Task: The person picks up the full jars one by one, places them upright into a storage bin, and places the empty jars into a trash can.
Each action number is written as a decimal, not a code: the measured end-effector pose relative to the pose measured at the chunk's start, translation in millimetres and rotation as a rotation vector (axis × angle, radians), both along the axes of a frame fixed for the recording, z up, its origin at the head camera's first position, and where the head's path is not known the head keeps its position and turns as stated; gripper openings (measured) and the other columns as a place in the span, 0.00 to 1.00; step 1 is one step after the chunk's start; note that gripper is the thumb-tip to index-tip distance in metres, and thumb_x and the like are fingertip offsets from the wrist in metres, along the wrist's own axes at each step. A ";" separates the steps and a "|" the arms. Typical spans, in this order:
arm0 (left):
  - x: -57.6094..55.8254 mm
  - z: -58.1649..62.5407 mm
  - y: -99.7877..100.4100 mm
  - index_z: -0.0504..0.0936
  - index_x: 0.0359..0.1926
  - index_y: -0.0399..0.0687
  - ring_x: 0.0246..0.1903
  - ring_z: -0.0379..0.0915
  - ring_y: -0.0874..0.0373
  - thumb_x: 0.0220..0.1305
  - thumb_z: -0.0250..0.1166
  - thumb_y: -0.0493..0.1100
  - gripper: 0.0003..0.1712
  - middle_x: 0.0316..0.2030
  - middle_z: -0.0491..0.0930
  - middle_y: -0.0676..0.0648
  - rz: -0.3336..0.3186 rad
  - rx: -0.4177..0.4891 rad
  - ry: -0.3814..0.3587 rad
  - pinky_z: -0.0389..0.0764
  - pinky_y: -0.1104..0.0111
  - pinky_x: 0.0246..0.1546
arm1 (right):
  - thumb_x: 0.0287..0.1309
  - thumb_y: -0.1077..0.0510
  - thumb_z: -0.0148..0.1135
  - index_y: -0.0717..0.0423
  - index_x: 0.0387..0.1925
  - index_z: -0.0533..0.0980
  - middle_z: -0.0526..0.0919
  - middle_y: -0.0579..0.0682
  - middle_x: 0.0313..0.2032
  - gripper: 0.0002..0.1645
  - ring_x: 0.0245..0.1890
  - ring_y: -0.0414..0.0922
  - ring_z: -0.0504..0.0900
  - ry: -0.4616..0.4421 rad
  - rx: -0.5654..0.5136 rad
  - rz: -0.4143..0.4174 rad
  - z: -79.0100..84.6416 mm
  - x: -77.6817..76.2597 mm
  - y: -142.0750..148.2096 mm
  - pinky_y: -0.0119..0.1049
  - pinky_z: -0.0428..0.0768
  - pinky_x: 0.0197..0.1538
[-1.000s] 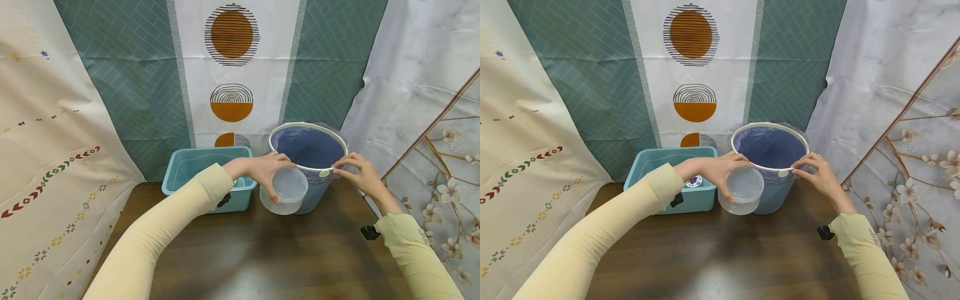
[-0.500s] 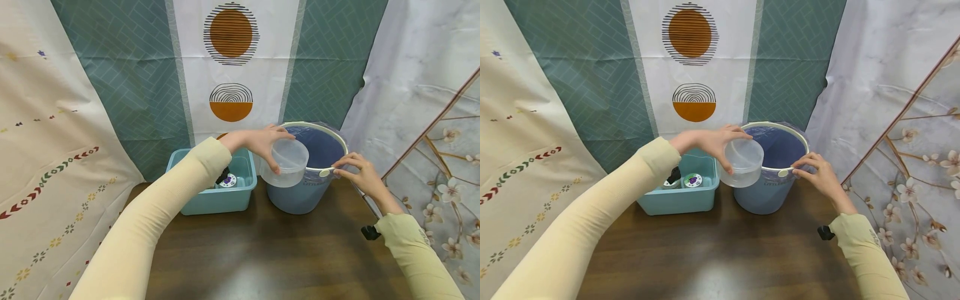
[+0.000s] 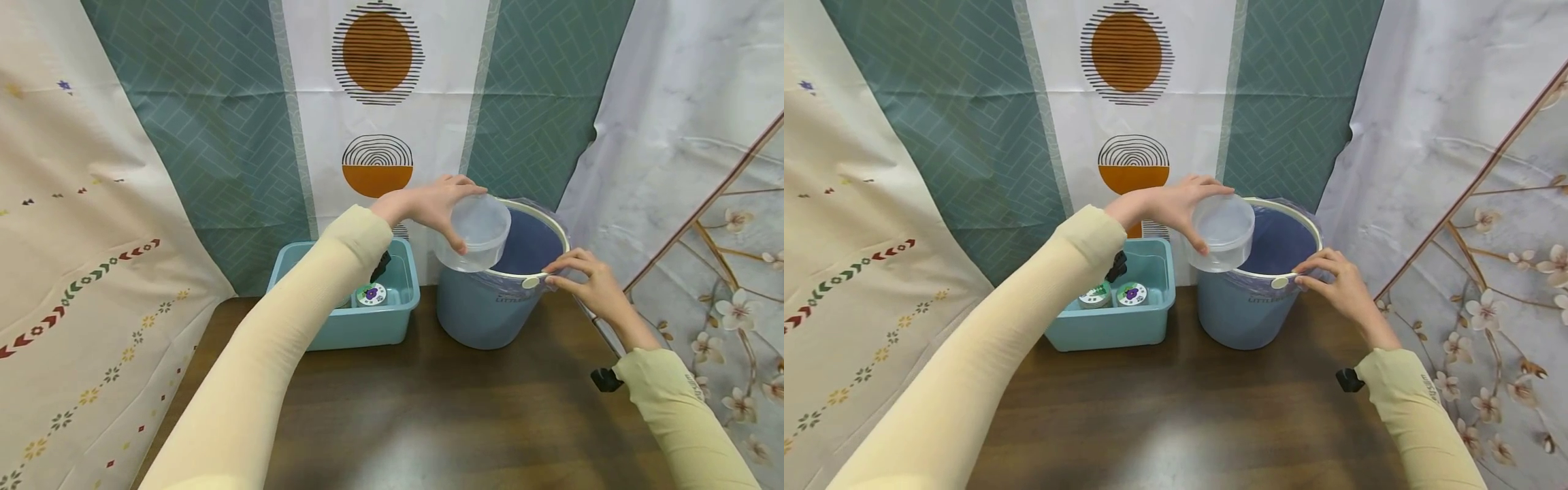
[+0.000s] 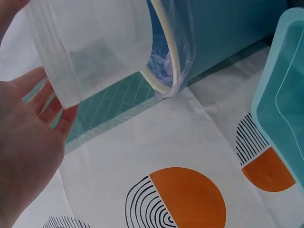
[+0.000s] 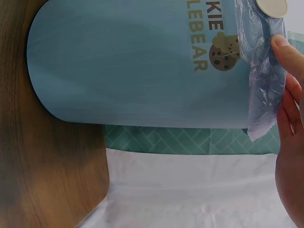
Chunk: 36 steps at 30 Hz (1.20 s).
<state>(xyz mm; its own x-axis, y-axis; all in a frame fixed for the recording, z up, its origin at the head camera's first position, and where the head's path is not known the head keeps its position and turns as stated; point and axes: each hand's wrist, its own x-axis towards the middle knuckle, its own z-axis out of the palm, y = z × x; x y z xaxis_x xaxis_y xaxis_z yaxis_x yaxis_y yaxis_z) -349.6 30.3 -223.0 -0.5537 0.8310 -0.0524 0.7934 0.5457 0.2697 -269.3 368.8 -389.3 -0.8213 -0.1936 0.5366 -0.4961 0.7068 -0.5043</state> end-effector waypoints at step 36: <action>-21.0 -49.9 50.6 0.48 0.79 0.54 0.73 0.45 0.51 0.43 0.80 0.58 0.68 0.77 0.49 0.48 0.007 0.146 0.117 0.59 0.60 0.73 | 0.49 0.69 0.73 0.53 0.38 0.86 0.79 0.49 0.40 0.14 0.46 0.24 0.68 0.021 -0.006 0.004 -2.0 -0.4 -0.2 0.23 0.65 0.49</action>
<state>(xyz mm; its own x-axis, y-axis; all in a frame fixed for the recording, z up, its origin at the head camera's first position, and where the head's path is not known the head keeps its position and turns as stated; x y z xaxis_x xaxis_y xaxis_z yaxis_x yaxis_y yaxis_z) -370.7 81.0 -272.9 -0.5552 0.8209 0.1336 0.8201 0.5135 0.2526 -269.6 368.7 -391.2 -0.8090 -0.1935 0.5551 -0.5094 0.7020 -0.4977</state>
